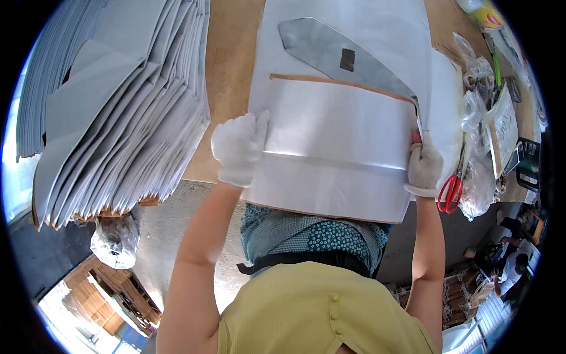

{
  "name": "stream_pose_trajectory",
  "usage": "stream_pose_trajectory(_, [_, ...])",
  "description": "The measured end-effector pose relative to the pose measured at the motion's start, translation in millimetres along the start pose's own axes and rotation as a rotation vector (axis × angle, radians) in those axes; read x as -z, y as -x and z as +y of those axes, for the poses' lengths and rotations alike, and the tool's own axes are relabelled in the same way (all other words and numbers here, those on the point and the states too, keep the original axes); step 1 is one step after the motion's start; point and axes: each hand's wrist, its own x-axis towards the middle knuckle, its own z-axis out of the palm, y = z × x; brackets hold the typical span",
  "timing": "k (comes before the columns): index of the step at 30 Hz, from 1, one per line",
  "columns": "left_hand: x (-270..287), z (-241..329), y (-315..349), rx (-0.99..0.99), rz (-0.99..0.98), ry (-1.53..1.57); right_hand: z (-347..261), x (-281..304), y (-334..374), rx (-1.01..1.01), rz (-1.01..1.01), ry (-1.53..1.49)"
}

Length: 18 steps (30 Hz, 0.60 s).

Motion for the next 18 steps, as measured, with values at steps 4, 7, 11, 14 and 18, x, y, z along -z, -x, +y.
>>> stream_pose_trajectory(4, [-14,16,-15,-0.232,0.291,0.024,1,1,-3,0.035,-0.012,0.034])
stream_pose_trajectory(7, [-13,36,-29,-0.479,-0.106,0.278,-7,5,-9,-0.083,-0.117,0.097])
stream_pose_trajectory(11, [-8,38,-26,-0.461,0.017,0.332,-31,24,-31,-0.404,-0.314,-0.007])
stream_pose_trajectory(14, [4,48,-34,-0.376,-0.101,0.221,-29,14,-37,0.060,0.008,0.611])
stream_pose_trajectory(18, [-6,58,-33,-0.374,-0.127,0.160,-135,-56,-27,0.361,0.024,0.016])
